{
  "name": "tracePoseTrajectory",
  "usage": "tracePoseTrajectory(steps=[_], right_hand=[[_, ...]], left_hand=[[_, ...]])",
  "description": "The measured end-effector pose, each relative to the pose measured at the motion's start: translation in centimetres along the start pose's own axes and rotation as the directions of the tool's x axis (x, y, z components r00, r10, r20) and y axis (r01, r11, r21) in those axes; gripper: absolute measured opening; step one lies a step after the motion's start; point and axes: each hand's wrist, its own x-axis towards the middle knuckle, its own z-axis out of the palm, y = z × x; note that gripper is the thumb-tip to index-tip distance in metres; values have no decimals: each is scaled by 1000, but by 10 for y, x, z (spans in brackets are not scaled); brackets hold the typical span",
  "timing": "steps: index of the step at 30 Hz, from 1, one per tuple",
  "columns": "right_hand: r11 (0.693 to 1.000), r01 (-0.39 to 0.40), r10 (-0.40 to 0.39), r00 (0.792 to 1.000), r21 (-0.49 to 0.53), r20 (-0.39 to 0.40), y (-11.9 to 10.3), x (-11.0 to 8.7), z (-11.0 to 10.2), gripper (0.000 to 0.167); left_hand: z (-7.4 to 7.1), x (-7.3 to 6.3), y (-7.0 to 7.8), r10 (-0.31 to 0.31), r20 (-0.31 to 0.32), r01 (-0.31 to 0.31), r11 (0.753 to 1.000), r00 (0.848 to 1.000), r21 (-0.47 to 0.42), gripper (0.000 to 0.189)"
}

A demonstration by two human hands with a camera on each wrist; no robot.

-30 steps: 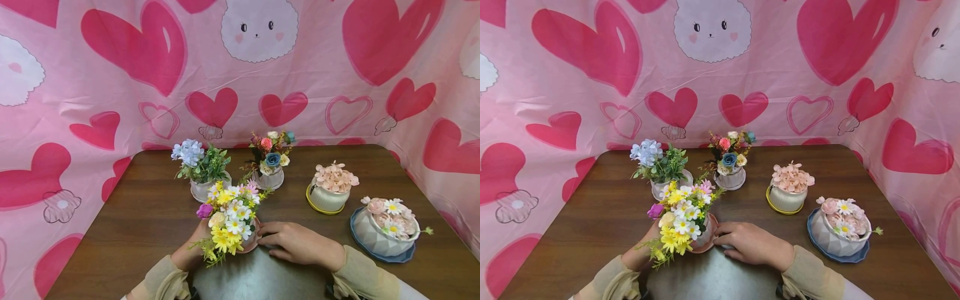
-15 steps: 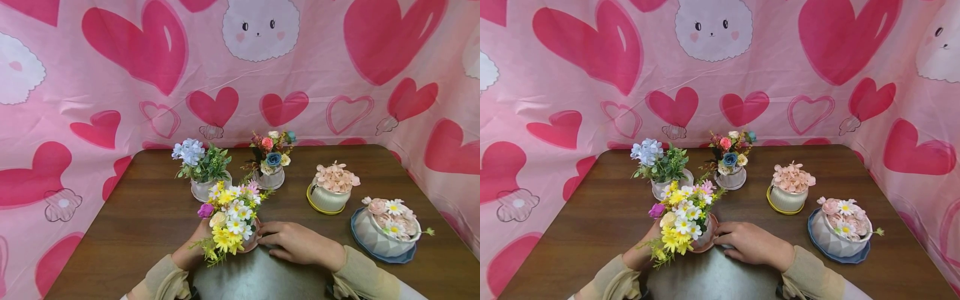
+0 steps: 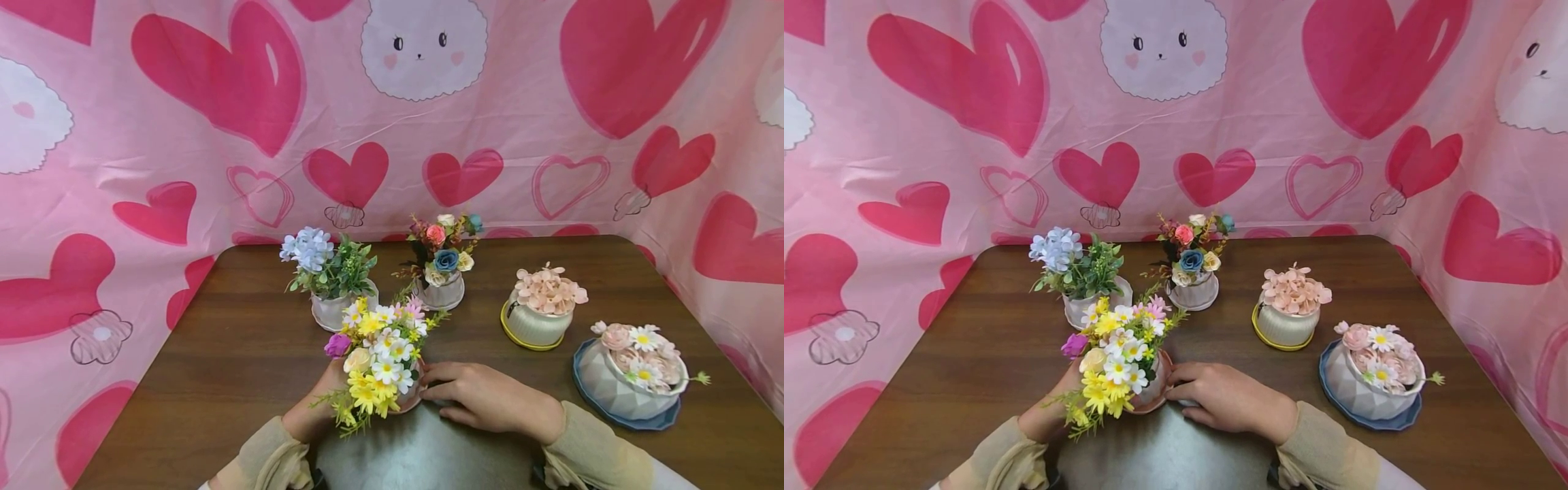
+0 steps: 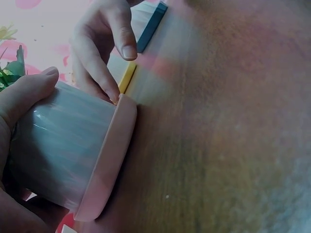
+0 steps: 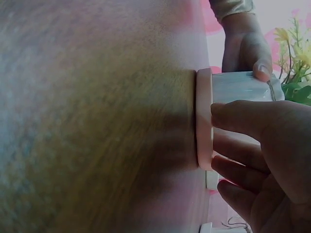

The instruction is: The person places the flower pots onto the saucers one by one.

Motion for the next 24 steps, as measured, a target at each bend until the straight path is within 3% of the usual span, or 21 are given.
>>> tracePoseTrajectory(steps=[4, 11, 24], right_hand=[[1000, -13, 13, 1000, 4, 17, -1, 0, -1, 34], [1000, -20, 20, 999, 17, 26, -1, 1, -2, 33], [1000, -16, 16, 1000, 9, 21, -2, 1, -2, 32]], left_hand=[[1, 0, -1, -13, 6, 14, 999, 1000, -52, 45], [0, -2, 1, 52, 9, -53, 994, 999, 96, 38], [-2, -1, 0, 114, 33, -118, 978, 993, 175, 36]])
